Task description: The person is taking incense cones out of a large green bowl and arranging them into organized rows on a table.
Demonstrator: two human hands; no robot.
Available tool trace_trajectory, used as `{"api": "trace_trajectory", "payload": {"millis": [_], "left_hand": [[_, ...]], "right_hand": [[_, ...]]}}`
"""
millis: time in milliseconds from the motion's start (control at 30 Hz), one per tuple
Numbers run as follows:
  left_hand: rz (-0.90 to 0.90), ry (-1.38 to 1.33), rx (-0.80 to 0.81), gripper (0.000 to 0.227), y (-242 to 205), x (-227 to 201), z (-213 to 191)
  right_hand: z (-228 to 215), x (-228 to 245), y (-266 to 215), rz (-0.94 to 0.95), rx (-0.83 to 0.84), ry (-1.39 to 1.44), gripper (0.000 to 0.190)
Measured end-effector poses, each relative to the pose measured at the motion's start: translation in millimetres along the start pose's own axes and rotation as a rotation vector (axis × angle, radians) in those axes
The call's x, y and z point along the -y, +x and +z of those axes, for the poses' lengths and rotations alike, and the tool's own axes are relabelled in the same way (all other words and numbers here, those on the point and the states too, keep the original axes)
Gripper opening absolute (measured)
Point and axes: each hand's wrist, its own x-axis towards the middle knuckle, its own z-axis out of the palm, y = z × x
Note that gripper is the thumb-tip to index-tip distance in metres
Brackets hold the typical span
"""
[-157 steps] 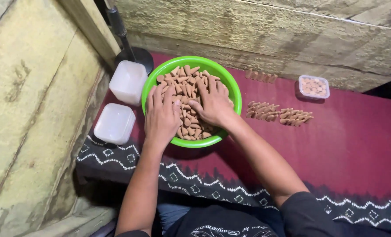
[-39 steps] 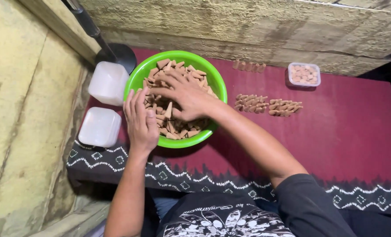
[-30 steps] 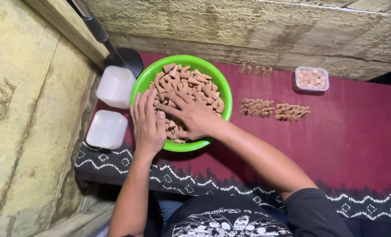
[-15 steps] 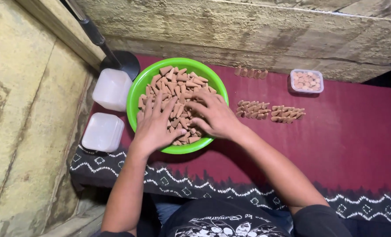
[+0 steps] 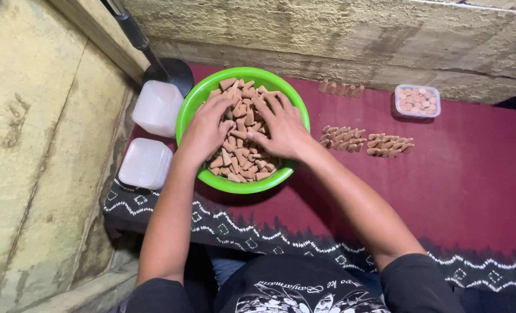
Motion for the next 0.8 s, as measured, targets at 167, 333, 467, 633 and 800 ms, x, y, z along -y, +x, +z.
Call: {"api": "trace_trajectory", "payload": {"millis": [167, 333, 467, 633, 800], "left_hand": [[-0.022, -0.108, -0.050, 0.040, -20, -28, -31], [-0.104, -0.126, -0.063, 0.037, -54, -31, -26], [-0.027, 0.001, -0.205, 0.032, -79, -14, 2], [0.036, 0.119, -0.251, 0.029, -100, -38, 8], [-0.026, 0.121, -0.150, 0.037, -96, -44, 5]], "right_hand": [[18, 26, 3, -0.116, -0.047, -0.008, 0.062], [64, 3, -2, -0.286, -0.170, 0.095, 0.035], [44, -3, -7, -0.389, -0.273, 0.203, 0.025], [26, -9, -14, -0.371, -0.266, 0.398, 0.037], [21, -14, -18, -0.294, -0.321, 0.565, 0.038]]}}
